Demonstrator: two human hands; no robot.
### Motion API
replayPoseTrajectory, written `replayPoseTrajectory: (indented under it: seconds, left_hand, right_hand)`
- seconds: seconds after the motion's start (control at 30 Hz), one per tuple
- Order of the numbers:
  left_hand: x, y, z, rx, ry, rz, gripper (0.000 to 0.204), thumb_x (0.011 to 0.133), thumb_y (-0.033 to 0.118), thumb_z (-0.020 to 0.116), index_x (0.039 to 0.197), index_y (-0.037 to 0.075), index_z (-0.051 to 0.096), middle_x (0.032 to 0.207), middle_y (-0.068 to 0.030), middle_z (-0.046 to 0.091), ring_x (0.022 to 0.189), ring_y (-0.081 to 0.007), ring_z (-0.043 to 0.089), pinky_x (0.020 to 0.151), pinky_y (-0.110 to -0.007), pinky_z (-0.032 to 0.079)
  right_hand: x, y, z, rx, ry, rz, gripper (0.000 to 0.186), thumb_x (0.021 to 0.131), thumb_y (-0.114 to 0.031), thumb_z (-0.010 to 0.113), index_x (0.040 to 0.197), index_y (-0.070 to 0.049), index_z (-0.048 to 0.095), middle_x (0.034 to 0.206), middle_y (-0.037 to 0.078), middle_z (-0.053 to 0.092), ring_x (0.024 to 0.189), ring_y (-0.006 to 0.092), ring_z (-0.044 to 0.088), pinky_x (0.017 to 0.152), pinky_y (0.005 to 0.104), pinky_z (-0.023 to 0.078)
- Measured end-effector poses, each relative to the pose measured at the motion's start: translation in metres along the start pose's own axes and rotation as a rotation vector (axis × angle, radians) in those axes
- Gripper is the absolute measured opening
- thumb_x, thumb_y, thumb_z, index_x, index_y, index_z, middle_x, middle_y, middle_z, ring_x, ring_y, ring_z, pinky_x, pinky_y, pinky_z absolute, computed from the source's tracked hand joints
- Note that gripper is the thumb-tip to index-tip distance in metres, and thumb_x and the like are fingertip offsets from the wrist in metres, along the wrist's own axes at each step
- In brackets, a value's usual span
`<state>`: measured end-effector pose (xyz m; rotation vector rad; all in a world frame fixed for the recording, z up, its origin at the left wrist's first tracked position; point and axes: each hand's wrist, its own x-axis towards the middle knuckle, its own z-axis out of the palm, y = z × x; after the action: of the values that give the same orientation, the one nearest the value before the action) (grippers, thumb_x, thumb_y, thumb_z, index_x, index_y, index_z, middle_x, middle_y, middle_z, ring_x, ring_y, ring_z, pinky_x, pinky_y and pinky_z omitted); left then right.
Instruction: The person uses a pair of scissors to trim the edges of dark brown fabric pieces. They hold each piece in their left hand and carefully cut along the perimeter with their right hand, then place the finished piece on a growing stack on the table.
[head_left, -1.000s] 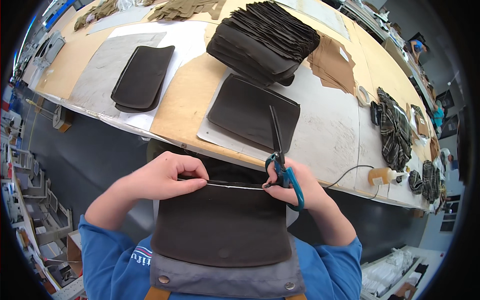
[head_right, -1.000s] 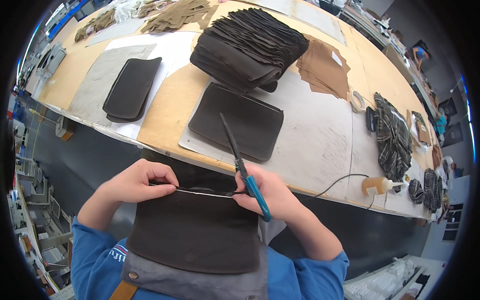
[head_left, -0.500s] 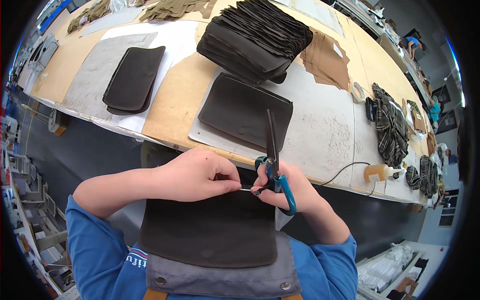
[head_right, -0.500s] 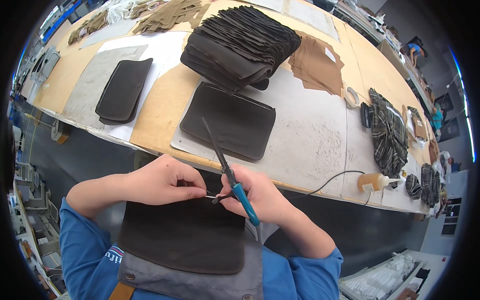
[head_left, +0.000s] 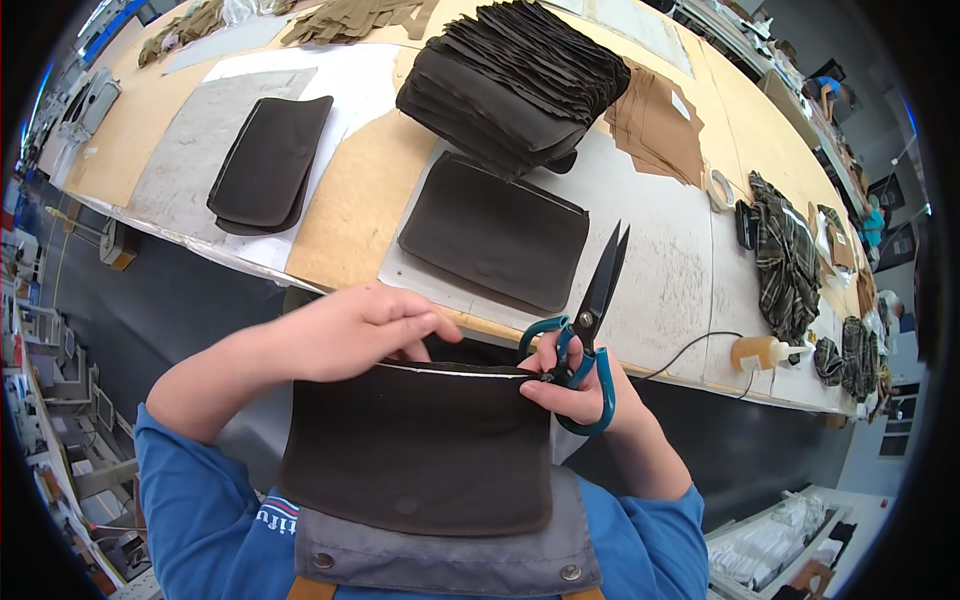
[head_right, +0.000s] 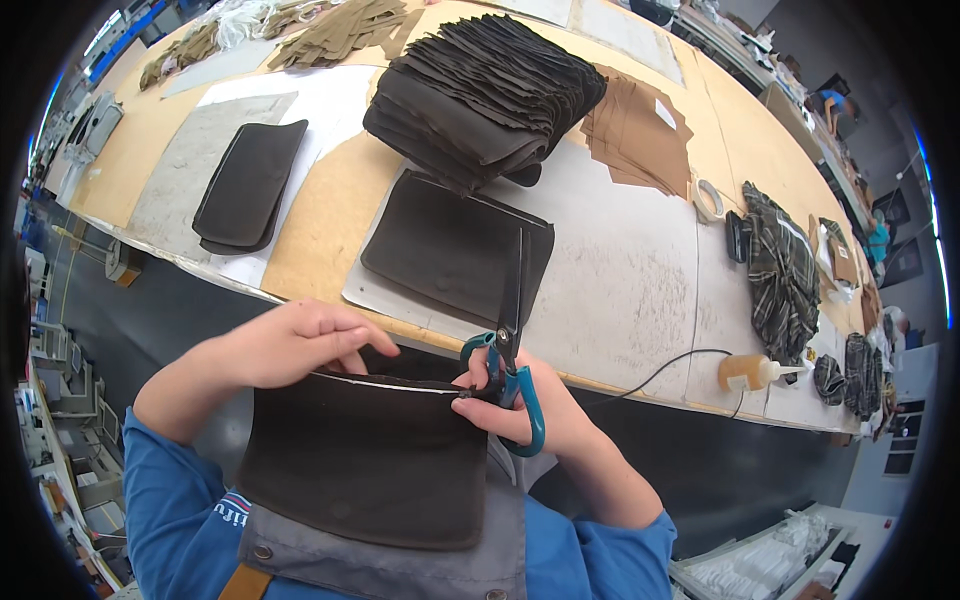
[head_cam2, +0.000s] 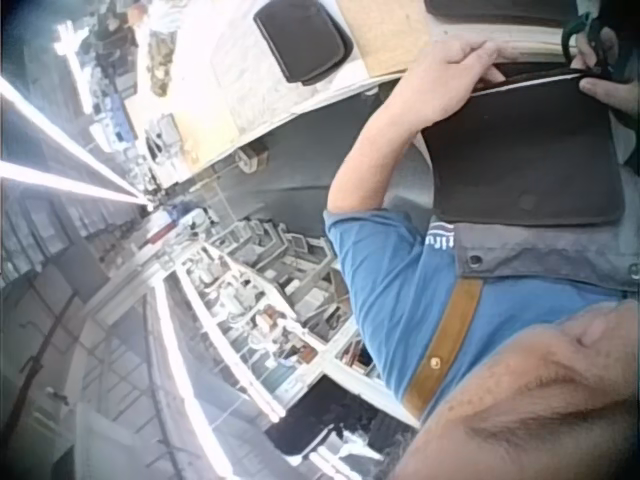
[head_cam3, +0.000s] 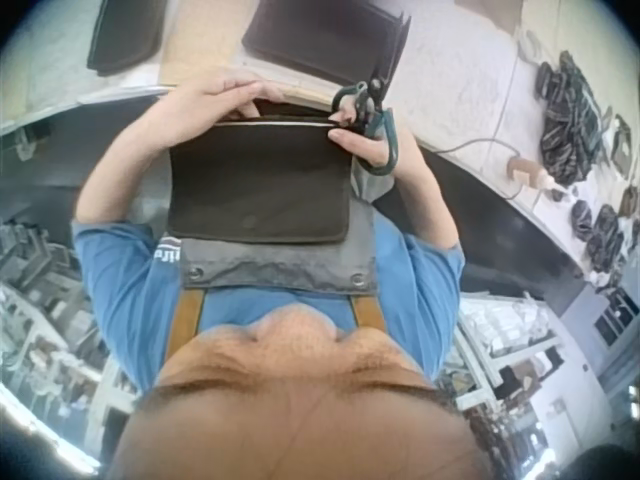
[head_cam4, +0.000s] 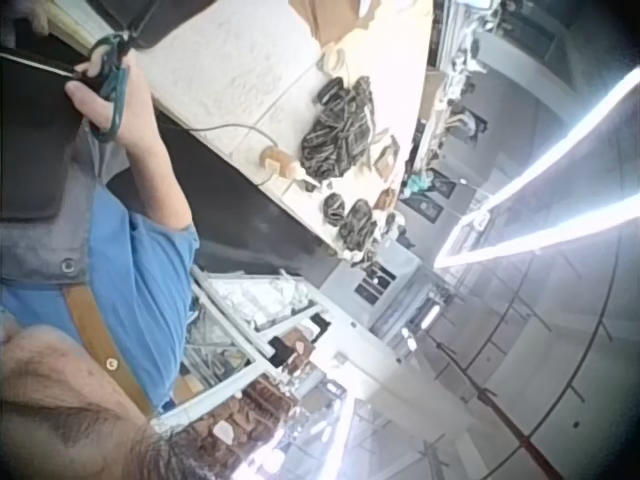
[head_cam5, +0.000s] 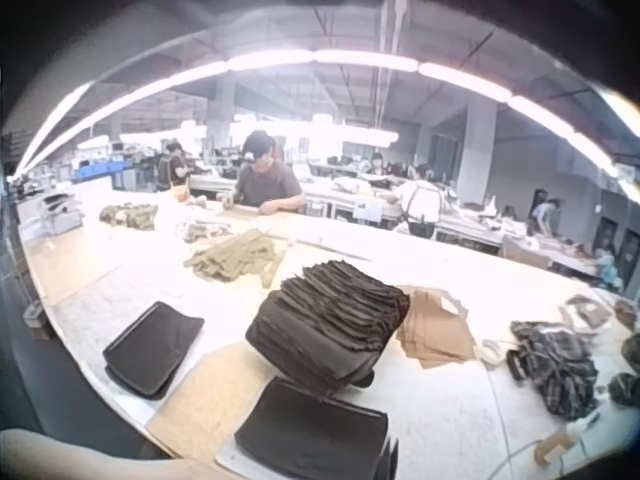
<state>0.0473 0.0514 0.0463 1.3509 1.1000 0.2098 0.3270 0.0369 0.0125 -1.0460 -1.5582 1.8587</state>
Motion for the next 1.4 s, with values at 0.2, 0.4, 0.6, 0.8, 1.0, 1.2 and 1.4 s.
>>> replayPoseTrajectory:
  seconds: [0.2, 0.4, 0.6, 0.8, 1.0, 1.2, 1.4]
  left_hand:
    - [-0.035, -0.028, -0.046, -0.038, -0.015, 0.025, 0.037, 0.099, 0.029, 0.046, 0.104, 0.0, 0.069, 0.092, -0.0058, 0.069, 0.08, -0.0092, 0.06, 0.075, -0.023, 0.048]
    - [-0.067, -0.084, -0.021, -0.609, 0.224, 0.07, 0.027, 0.093, 0.021, 0.06, 0.111, 0.002, 0.066, 0.092, 0.0006, 0.067, 0.08, -0.0029, 0.057, 0.068, -0.019, 0.044]
    - [-0.077, -0.091, 0.002, -0.773, 0.242, 0.177, 0.033, 0.089, 0.009, 0.065, 0.119, -0.002, 0.058, 0.106, -0.0067, 0.066, 0.095, -0.0098, 0.061, 0.086, -0.026, 0.048]
    - [-0.074, -0.083, 0.013, -0.793, 0.265, 0.2, 0.032, 0.087, 0.004, 0.063, 0.118, -0.004, 0.058, 0.107, -0.0099, 0.066, 0.096, -0.0129, 0.062, 0.087, -0.029, 0.05]
    - [-0.065, -0.098, 0.015, -0.837, 0.301, 0.116, 0.027, 0.088, 0.005, 0.063, 0.113, -0.004, 0.06, 0.102, -0.0102, 0.066, 0.09, -0.0137, 0.064, 0.08, -0.028, 0.053]
    - [-0.064, -0.093, 0.011, -0.87, 0.283, 0.104, 0.026, 0.089, 0.005, 0.061, 0.114, -0.004, 0.059, 0.103, -0.0097, 0.066, 0.091, -0.0125, 0.063, 0.081, -0.027, 0.053]
    - [-0.066, -0.097, 0.001, -0.695, 0.328, 0.156, 0.031, 0.091, 0.004, 0.059, 0.121, -0.003, 0.056, 0.109, -0.0083, 0.065, 0.096, -0.0123, 0.061, 0.085, -0.027, 0.05]
  right_hand:
    - [0.002, 0.013, -0.001, 0.079, 0.079, 0.001, 0.027, 0.078, -0.005, 0.071, 0.082, -0.008, 0.045, 0.083, 0.0, 0.049, 0.087, 0.0121, 0.057, 0.081, 0.029, 0.046]
    - [0.008, 0.023, 0.005, 0.171, 0.158, -0.041, 0.027, 0.074, -0.001, 0.071, 0.081, -0.009, 0.045, 0.081, -0.001, 0.047, 0.086, 0.0101, 0.053, 0.085, 0.0281, 0.043]
    - [0.011, 0.033, 0.009, 0.22, 0.153, -0.021, 0.028, 0.073, 0.0, 0.071, 0.08, -0.01, 0.045, 0.082, 0.0, 0.051, 0.086, 0.0093, 0.053, 0.081, 0.0266, 0.042]
    - [0.01, 0.024, 0.015, 0.172, 0.17, -0.02, 0.026, 0.076, -0.002, 0.07, 0.08, -0.011, 0.045, 0.081, -0.002, 0.05, 0.084, 0.0081, 0.051, 0.077, 0.0233, 0.04]
    - [0.006, 0.02, 0.013, 0.206, 0.12, -0.017, 0.018, 0.083, -0.005, 0.065, 0.086, -0.009, 0.048, 0.08, -0.002, 0.052, 0.084, 0.0076, 0.052, 0.076, 0.0246, 0.04]
    - [0.006, 0.019, 0.014, 0.272, 0.144, -0.098, 0.017, 0.083, -0.002, 0.061, 0.089, -0.008, 0.047, 0.087, 0.0, 0.051, 0.093, 0.0121, 0.056, 0.086, 0.0292, 0.042]
    - [0.007, 0.032, 0.007, 0.134, 0.236, -0.226, 0.019, 0.082, -0.001, 0.06, 0.089, -0.007, 0.044, 0.092, 0.006, 0.055, 0.095, 0.0173, 0.058, 0.084, 0.0325, 0.046]
